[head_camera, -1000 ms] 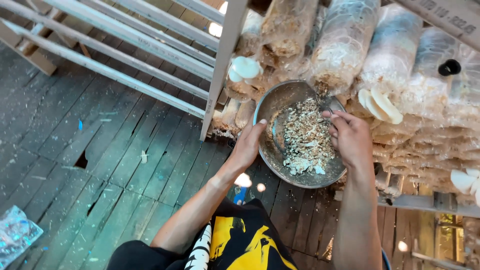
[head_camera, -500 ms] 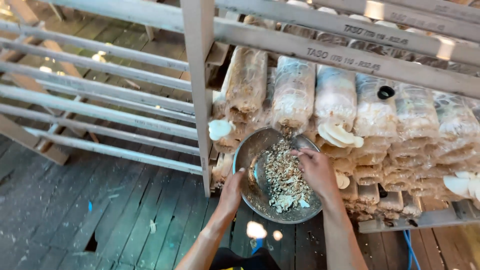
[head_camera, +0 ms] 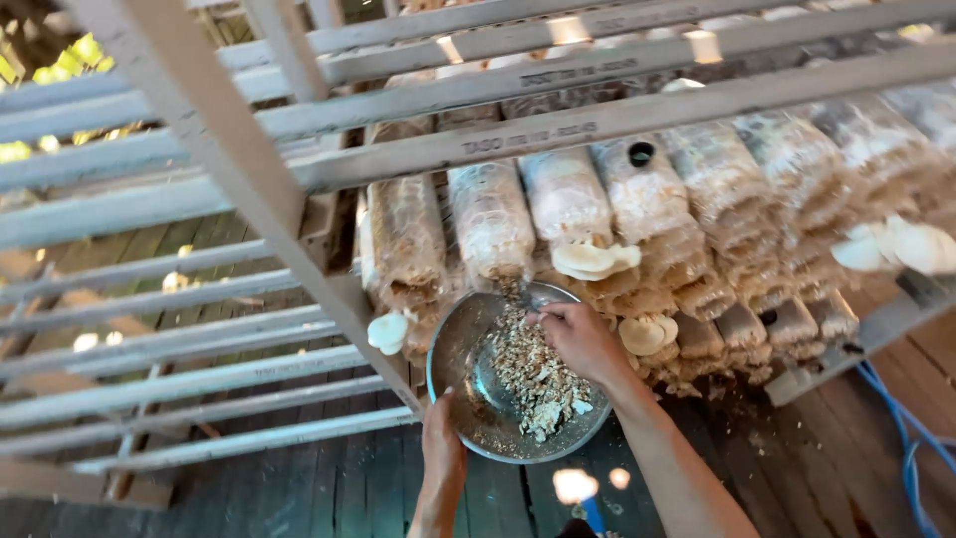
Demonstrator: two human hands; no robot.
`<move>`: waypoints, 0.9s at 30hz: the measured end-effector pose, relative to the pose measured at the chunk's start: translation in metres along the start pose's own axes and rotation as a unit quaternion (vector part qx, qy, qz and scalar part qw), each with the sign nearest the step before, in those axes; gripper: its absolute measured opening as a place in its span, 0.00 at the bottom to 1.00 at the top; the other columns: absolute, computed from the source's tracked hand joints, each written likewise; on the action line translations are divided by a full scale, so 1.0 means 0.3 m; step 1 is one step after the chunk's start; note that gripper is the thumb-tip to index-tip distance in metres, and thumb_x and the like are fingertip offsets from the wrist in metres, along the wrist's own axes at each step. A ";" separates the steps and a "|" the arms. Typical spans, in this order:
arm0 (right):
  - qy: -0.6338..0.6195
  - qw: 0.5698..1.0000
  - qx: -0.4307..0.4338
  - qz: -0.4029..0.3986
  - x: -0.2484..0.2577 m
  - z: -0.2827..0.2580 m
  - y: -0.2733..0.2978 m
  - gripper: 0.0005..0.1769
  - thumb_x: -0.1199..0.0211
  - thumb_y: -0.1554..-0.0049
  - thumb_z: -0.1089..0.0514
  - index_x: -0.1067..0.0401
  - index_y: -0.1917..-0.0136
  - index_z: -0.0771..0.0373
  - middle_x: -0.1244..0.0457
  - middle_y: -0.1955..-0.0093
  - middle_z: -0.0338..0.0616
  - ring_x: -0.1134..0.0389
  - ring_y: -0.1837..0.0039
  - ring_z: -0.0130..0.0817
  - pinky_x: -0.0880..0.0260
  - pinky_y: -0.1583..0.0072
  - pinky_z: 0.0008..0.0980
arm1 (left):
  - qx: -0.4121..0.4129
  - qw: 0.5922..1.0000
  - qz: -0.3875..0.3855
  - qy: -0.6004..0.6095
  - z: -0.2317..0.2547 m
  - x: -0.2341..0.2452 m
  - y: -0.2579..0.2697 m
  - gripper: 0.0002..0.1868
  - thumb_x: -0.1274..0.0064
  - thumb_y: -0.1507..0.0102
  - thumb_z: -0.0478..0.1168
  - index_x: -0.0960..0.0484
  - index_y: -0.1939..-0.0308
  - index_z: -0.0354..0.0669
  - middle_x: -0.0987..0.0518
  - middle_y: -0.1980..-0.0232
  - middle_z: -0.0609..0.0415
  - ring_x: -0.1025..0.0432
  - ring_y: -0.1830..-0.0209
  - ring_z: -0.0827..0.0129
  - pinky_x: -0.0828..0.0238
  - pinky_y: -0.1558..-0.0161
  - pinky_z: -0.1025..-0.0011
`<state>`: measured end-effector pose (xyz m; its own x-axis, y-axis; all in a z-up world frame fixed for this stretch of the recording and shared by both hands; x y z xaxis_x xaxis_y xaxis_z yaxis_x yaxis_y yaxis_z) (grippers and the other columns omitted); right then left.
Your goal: Harvesting mushrooms and cleaning the openings of cultivation bags using a spoon and hands.
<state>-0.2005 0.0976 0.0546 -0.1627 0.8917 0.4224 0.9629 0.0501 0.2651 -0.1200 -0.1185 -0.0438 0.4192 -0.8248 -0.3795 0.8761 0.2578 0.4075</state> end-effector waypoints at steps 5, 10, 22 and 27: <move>-0.015 1.000 0.021 0.010 -0.024 0.056 -0.036 0.19 0.49 0.32 0.52 0.21 0.37 0.57 0.44 0.74 0.34 0.56 0.76 0.22 0.56 0.71 0.25 | 0.042 0.999 0.021 -0.017 -0.035 0.020 -0.023 0.29 0.62 0.32 0.48 0.36 0.29 0.42 0.30 0.35 0.39 0.32 0.42 0.43 0.36 0.52 0.39; -0.002 0.998 0.051 0.028 -0.003 -0.028 0.051 0.21 0.51 0.33 0.52 0.21 0.37 0.58 0.49 0.78 0.32 0.57 0.76 0.24 0.59 0.69 0.31 | 0.004 0.999 0.000 -0.044 -0.020 0.020 -0.019 0.25 0.66 0.31 0.45 0.30 0.36 0.33 0.26 0.46 0.35 0.32 0.49 0.49 0.37 0.56 0.51; 0.010 0.997 0.070 0.032 -0.013 -0.086 0.079 0.21 0.52 0.33 0.55 0.22 0.36 0.59 0.44 0.77 0.35 0.56 0.76 0.23 0.58 0.71 0.29 | 0.009 1.000 -0.029 -0.003 0.042 -0.022 0.050 0.34 0.63 0.35 0.45 0.39 0.23 0.48 0.29 0.30 0.42 0.32 0.37 0.50 0.30 0.45 0.55; 0.048 0.999 0.017 -0.008 -0.043 -0.032 -0.022 0.18 0.50 0.32 0.54 0.21 0.39 0.58 0.39 0.70 0.36 0.54 0.75 0.22 0.54 0.71 0.25 | -0.035 0.996 -0.071 -0.028 0.092 -0.052 0.065 0.32 0.63 0.34 0.47 0.33 0.26 0.42 0.24 0.32 0.42 0.29 0.34 0.52 0.31 0.43 0.55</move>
<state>-0.2069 0.0815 0.0557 -0.1971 0.8439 0.4989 0.9664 0.0817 0.2435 -0.1161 -0.1143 -0.0071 0.2782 -0.8815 -0.3815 0.9409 0.1701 0.2930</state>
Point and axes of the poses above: each hand's wrist, its own y-axis away from the middle knuckle, its own x-axis out of the back of the hand, z = x × y, the point moved 9 cm from there along -y, towards the middle knuckle
